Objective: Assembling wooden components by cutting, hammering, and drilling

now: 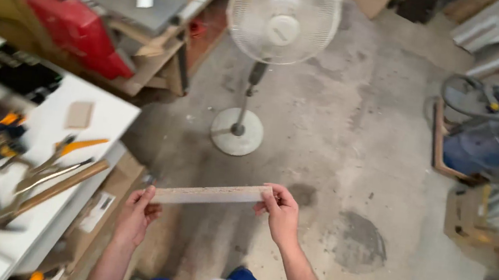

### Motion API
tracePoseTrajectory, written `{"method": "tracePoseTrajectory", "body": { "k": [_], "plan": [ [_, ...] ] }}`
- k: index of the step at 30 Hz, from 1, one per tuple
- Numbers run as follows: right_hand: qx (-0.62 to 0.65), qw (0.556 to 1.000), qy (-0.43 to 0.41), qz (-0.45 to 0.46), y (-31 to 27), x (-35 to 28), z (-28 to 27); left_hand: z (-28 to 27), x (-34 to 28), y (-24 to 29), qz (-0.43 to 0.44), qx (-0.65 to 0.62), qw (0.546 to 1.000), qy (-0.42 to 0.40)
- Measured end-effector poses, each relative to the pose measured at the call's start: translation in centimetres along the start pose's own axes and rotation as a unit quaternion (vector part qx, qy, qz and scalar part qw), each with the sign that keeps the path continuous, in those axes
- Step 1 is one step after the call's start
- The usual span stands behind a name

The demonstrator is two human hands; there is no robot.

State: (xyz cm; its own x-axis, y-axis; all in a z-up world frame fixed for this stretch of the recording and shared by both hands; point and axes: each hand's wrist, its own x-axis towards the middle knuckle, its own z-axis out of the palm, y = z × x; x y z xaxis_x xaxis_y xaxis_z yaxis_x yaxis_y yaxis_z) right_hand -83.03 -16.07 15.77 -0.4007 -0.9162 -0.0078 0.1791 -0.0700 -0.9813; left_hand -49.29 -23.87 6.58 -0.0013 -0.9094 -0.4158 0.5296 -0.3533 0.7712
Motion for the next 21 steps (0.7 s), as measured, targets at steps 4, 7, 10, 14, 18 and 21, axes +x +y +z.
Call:
{"method": "tracePoseTrajectory", "body": {
  "k": [4, 7, 10, 14, 18, 21],
  "plan": [
    [0.006, 0.987, 0.098, 0.126, -4.7, 5.1, -11.7, 15.4, 2.3, -4.9, -0.072, 0.233, 0.969, 0.041],
    [0.031, 0.982, 0.152, 0.109, -4.8, 9.5, -20.2, 24.4, 5.9, -9.0, -0.076, 0.248, 0.965, -0.041],
    [0.07, 0.968, 0.225, 0.091, -5.9, 14.4, -27.6, 32.5, 10.8, -13.3, -0.102, 0.189, 0.963, -0.165],
    [0.103, 0.952, 0.284, 0.057, -7.1, 21.9, -37.5, 43.8, 17.6, -19.1, -0.148, 0.081, 0.941, -0.295],
    [0.118, 0.941, 0.318, -0.018, -6.7, 31.3, -48.1, 57.7, 23.7, -24.1, -0.132, 0.069, 0.918, -0.367],
    [0.119, 0.931, 0.344, -0.023, -7.7, 37.7, -54.1, 67.6, 26.5, -25.3, -0.141, 0.06, 0.906, -0.394]
  ]
}}
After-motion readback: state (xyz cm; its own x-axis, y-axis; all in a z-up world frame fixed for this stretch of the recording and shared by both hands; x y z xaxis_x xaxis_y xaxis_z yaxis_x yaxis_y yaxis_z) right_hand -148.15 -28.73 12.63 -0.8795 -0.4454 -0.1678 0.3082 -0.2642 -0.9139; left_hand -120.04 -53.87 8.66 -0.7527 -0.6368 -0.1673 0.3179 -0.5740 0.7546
